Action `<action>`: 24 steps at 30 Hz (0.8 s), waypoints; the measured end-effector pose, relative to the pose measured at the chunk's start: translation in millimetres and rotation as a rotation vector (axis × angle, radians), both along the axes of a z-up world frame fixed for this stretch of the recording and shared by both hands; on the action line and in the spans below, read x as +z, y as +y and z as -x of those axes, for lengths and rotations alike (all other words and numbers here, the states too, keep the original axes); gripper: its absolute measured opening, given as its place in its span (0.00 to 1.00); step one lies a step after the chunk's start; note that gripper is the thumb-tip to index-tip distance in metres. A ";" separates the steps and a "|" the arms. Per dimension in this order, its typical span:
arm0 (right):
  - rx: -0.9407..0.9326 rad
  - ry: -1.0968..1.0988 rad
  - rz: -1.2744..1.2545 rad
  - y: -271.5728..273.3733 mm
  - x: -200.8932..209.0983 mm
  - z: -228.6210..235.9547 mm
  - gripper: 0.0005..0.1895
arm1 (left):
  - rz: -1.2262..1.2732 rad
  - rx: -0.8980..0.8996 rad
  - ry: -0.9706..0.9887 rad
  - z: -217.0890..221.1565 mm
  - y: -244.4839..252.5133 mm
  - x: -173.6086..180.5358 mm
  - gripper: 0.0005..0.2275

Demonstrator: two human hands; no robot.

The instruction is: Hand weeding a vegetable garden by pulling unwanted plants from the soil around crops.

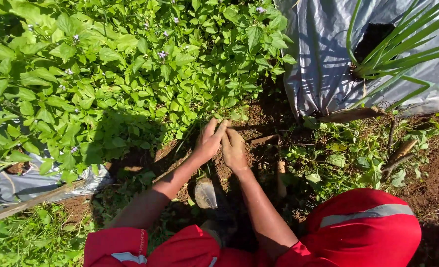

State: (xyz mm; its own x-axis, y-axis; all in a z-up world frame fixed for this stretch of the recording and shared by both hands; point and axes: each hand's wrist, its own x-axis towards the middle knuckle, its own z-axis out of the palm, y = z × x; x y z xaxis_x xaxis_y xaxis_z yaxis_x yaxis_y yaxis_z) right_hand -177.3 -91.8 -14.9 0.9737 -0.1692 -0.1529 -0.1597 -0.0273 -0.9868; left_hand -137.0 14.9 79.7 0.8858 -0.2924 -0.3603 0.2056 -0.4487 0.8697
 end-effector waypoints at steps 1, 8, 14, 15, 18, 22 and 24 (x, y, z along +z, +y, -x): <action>0.063 0.001 0.003 0.1 38.7 -1.8 0.11 | 0.017 0.066 -0.045 0.5 2.1 5.1 0.21; -0.547 0.289 -0.649 -20.8 -4.7 -18.0 0.18 | 0.342 0.362 -0.052 8.5 39.1 17.0 0.15; -0.500 0.626 -0.766 -51.3 -24.0 -100.6 0.26 | 0.481 -0.056 0.669 14.0 34.1 -22.3 0.16; -0.497 0.639 -0.761 -50.1 -28.7 -96.7 0.26 | 0.484 -0.046 0.677 30.7 34.8 -28.5 0.16; -0.380 0.612 -0.580 -48.3 -37.2 -110.6 0.24 | 0.359 -0.009 0.792 58.9 40.8 -36.9 0.14; -0.238 0.568 -0.323 -42.4 -62.9 -108.9 0.21 | 0.251 0.222 0.696 84.5 70.5 -42.8 0.15; -0.207 0.564 -0.225 -41.2 -77.6 -98.1 0.21 | 0.227 0.234 0.689 94.9 78.4 -57.6 0.15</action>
State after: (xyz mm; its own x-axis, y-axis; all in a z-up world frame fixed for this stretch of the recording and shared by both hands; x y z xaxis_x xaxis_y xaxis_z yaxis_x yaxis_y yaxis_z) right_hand -79.2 -133.1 -92.5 0.6837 -0.2491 -0.6859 -0.6359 0.2576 -0.7275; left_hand -231.9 93.4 22.1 0.5305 -0.2574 -0.8076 0.8030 -0.1524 0.5761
